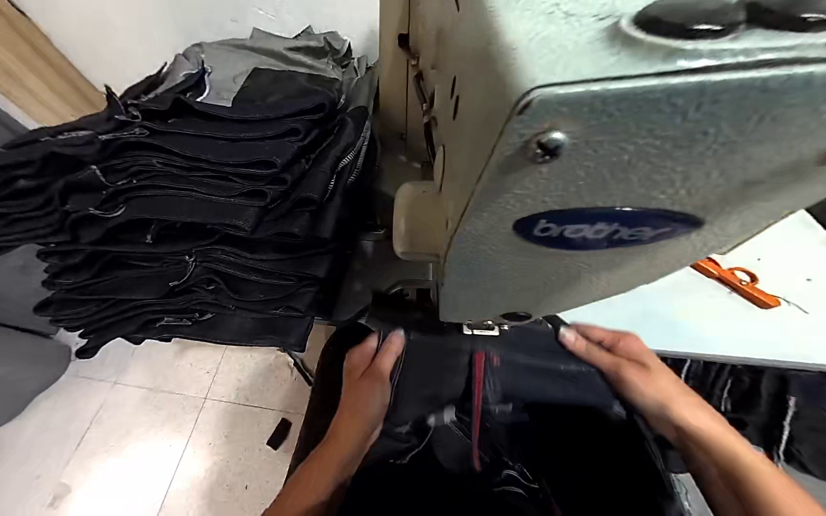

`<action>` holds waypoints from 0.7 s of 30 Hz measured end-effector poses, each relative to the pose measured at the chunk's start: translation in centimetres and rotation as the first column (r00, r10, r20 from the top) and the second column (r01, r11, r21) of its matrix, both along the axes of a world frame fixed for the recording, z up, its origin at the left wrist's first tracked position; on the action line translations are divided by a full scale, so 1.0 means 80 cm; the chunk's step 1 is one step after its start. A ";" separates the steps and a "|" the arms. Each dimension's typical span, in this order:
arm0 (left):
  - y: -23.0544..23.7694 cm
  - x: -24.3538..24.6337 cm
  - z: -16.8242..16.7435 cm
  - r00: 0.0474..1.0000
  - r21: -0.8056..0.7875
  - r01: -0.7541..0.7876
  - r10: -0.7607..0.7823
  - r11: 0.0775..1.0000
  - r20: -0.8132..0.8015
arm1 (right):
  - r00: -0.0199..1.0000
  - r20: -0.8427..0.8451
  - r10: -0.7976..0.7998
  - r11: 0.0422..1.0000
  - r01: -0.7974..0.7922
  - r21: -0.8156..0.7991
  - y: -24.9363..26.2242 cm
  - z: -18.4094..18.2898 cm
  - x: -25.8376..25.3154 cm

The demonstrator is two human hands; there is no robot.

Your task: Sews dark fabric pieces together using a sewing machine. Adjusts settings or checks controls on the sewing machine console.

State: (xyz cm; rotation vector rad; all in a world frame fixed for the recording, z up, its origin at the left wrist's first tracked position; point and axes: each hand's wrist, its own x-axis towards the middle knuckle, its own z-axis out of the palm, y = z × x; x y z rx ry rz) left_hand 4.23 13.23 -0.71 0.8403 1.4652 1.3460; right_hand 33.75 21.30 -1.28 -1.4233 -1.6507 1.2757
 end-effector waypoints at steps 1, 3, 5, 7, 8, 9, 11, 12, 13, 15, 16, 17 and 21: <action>0.026 0.010 0.004 1.000 0.018 -0.023 0.023 1.000 0.018 | 0.996 0.070 -0.060 0.995 0.055 0.078 0.019 0.008 -0.007; 0.071 0.022 0.004 0.998 0.099 -0.025 0.030 0.995 -0.049 | 0.966 0.205 -0.159 0.932 0.079 0.353 0.056 0.013 -0.020; 0.084 0.023 -0.010 0.990 0.117 -0.014 0.030 0.993 -0.135 | 0.944 0.281 -0.171 0.867 0.009 0.498 0.072 0.000 -0.026; 0.061 0.018 -0.024 0.989 0.106 0.005 0.010 0.994 -0.149 | 0.947 0.320 -0.037 0.899 -0.108 0.423 0.058 -0.020 -0.024; 0.041 0.016 -0.026 0.991 0.081 0.012 -0.001 0.997 -0.131 | 0.945 0.316 0.087 0.922 -0.197 0.333 0.043 -0.032 -0.020; 0.019 0.014 -0.029 0.992 0.066 0.033 -0.025 0.997 -0.120 | 0.933 0.305 0.190 0.921 -0.277 0.273 0.026 -0.041 -0.019; -0.019 0.011 -0.037 0.997 0.124 0.059 -0.051 0.991 -0.060 | 0.903 0.384 0.193 0.824 -0.362 0.436 -0.009 -0.052 -0.015; -0.032 0.010 -0.041 0.998 0.160 0.061 -0.059 0.985 -0.019 | 0.890 0.443 0.104 0.744 -0.366 0.560 -0.025 -0.045 -0.011; -0.041 0.009 -0.043 0.998 0.182 0.059 -0.058 0.982 -0.009 | 0.881 0.473 0.010 0.648 -0.366 0.668 -0.037 -0.030 -0.008; -0.046 0.006 -0.044 0.994 0.148 0.057 -0.043 0.987 -0.100 | 0.867 0.499 0.023 0.499 -0.442 0.745 -0.059 0.011 -0.007; -0.048 0.002 -0.042 0.974 0.093 0.069 -0.047 0.993 -0.223 | 0.836 0.535 0.119 0.446 -0.526 0.724 -0.073 0.024 -0.010; -0.051 -0.004 -0.037 0.915 0.026 0.076 -0.059 0.997 -0.400 | 0.790 0.570 0.224 0.390 -0.609 0.690 -0.084 0.028 -0.016; -0.080 -0.049 0.044 0.571 0.348 0.071 0.248 0.935 -0.782 | 0.726 0.624 0.289 0.275 -0.687 0.673 -0.083 0.002 -0.037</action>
